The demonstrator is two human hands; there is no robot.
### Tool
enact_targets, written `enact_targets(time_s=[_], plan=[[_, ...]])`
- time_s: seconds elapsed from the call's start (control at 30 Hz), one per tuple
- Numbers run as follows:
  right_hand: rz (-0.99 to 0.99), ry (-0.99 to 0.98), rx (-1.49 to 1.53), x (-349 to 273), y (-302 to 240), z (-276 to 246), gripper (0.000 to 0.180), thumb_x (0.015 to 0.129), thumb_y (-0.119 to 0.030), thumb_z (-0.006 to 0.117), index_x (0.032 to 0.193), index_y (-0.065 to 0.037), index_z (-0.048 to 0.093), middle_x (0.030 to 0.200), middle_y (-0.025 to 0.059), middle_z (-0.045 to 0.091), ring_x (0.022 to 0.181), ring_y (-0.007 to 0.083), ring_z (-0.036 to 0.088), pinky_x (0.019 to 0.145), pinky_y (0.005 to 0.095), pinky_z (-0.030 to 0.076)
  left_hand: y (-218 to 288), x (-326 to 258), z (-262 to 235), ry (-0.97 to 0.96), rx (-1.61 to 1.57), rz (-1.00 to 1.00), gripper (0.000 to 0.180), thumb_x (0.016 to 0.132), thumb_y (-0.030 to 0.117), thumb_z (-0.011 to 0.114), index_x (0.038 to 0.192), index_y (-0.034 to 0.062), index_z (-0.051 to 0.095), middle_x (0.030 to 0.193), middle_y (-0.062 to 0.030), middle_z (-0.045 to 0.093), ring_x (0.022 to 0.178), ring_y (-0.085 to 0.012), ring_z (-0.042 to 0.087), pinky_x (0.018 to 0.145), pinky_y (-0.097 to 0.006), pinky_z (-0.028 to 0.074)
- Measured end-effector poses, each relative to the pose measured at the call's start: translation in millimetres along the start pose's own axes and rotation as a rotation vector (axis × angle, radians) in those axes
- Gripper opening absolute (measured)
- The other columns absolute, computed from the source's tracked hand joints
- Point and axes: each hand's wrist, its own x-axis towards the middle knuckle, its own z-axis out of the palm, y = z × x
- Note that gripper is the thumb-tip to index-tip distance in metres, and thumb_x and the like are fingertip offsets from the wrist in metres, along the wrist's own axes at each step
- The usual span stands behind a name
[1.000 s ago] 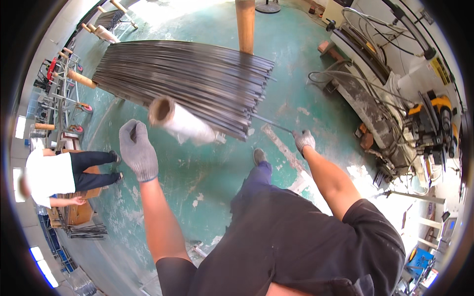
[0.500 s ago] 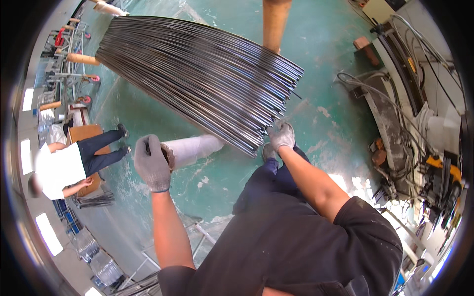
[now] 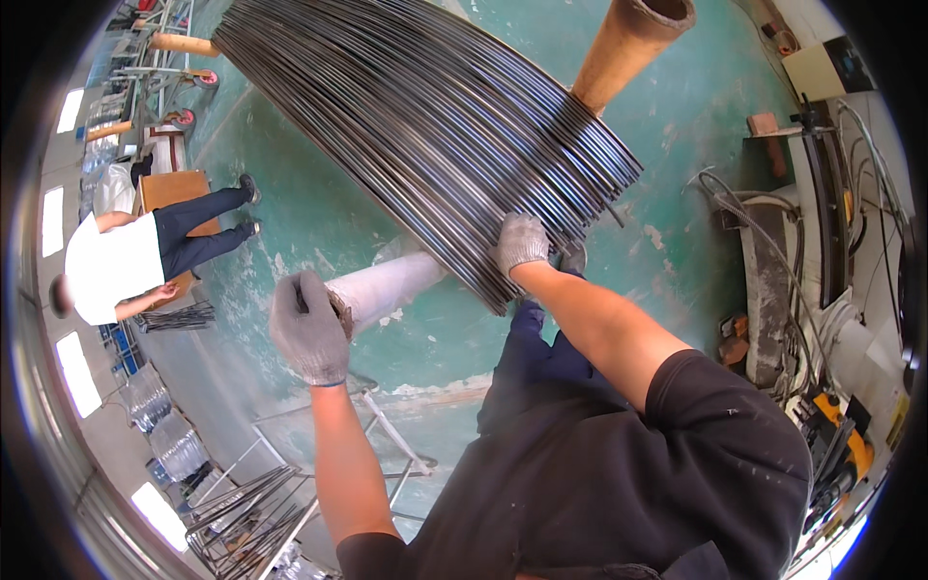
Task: The person repeatedly picks up bundles of long metal rods from a rack, feeds them into a yellow bending machine, and removes the bent rods. The worker stacks the finished bent rods on the floor while another person works nearby.
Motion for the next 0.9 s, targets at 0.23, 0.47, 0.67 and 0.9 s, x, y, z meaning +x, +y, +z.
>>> enact_targets(time_s=[0.23, 0.47, 0.67, 0.9], plan=[[0.05, -0.003, -0.027, 11.1, -3.9, 11.4, 0.047, 0.078, -0.031, 0.084, 0.107, 0.002, 0.068, 0.111, 0.0231, 0.069, 0.11, 0.0382, 0.068, 0.094, 0.048, 0.057, -2.6, 8.0, 3.1, -0.01, 0.03, -0.009, 0.023, 0.097, 0.018, 0.062, 0.089, -0.0017, 0.068, 0.078, -0.0152, 0.065, 0.071, -0.0245, 0.061, 0.071, -0.037, 0.05], [0.026, -0.239, 0.075, 20.2, 10.2, -17.8, 0.039, 0.083, -0.028, 0.079, 0.112, -0.004, 0.071, 0.114, 0.023, 0.073, 0.11, 0.039, 0.07, 0.095, 0.0485, 0.057, 6.3, 12.2, 4.4, -0.024, 0.046, -0.024, 0.028, 0.099, 0.022, 0.062, 0.088, -0.0028, 0.066, 0.075, -0.0121, 0.061, 0.07, -0.0187, 0.056, 0.07, -0.035, 0.048], [0.011, -0.358, 0.026, 30.0, 10.4, -42.1, 0.033, 0.088, -0.025, 0.07, 0.116, -0.007, 0.074, 0.119, 0.0221, 0.072, 0.114, 0.0381, 0.069, 0.098, 0.0471, 0.056, -4.1, 15.0, 3.7, 0.0, 0.04, 0.002, 0.032, 0.1, 0.027, 0.063, 0.089, -0.0027, 0.066, 0.076, -0.0135, 0.062, 0.07, -0.0204, 0.057, 0.071, -0.036, 0.048], [-0.093, -0.467, -0.107, 28.8, 1.4, -85.3, 0.052, 0.08, -0.042, 0.084, 0.115, -0.003, 0.075, 0.122, 0.0214, 0.072, 0.118, 0.0366, 0.068, 0.102, 0.0448, 0.054, -1.6, 24.0, 4.2, 0.057, 0.052, -0.018, 0.025, 0.093, 0.024, 0.066, 0.082, 0.0018, 0.068, 0.08, -0.0147, 0.067, 0.073, -0.0318, 0.064, 0.07, -0.04, 0.05]])
